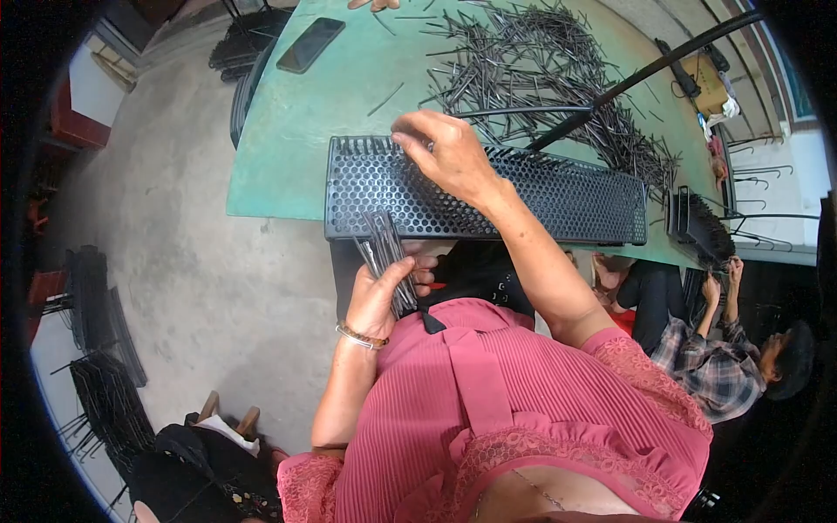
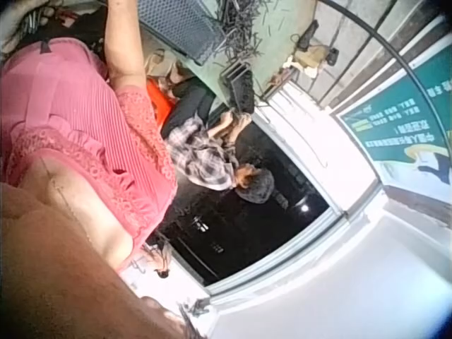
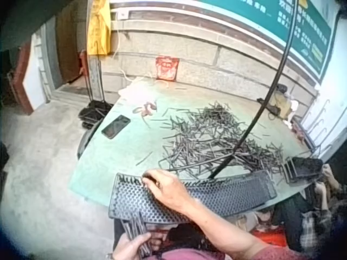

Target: Inserting thin metal rods into a perforated metal frame as part of an assembly process.

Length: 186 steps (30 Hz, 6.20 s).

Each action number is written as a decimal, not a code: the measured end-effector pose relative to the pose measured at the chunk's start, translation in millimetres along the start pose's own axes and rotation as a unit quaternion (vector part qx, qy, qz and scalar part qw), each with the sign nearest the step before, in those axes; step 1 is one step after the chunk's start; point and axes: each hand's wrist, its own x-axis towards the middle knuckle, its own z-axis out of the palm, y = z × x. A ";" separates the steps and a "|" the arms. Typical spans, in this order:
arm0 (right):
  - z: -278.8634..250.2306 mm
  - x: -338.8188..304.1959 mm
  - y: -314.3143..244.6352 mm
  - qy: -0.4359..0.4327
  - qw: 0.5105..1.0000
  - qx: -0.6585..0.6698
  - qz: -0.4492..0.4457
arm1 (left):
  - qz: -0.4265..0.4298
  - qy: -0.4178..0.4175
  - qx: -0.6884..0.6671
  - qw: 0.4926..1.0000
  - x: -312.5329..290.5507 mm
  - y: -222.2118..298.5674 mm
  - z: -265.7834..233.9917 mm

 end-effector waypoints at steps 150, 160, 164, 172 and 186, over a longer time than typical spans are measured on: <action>-39.1 -63.7 -2.8 -0.067 0.850 0.390 0.349 | 0.012 0.015 0.036 0.999 8.3 -9.3 35.2; -33.6 -31.0 24.2 0.147 0.979 0.100 0.097 | -0.055 -0.003 0.003 0.998 11.0 -21.3 27.2; -28.5 -31.0 28.1 0.149 0.981 0.079 0.093 | -0.036 0.007 0.013 0.999 8.6 -19.7 27.9; -21.7 -38.3 37.4 0.169 0.985 -0.037 0.019 | -0.033 0.021 0.019 0.999 8.8 -16.7 29.3; -18.7 -46.1 36.1 0.143 0.984 -0.087 -0.064 | -0.029 0.001 0.055 0.998 9.8 -17.6 25.6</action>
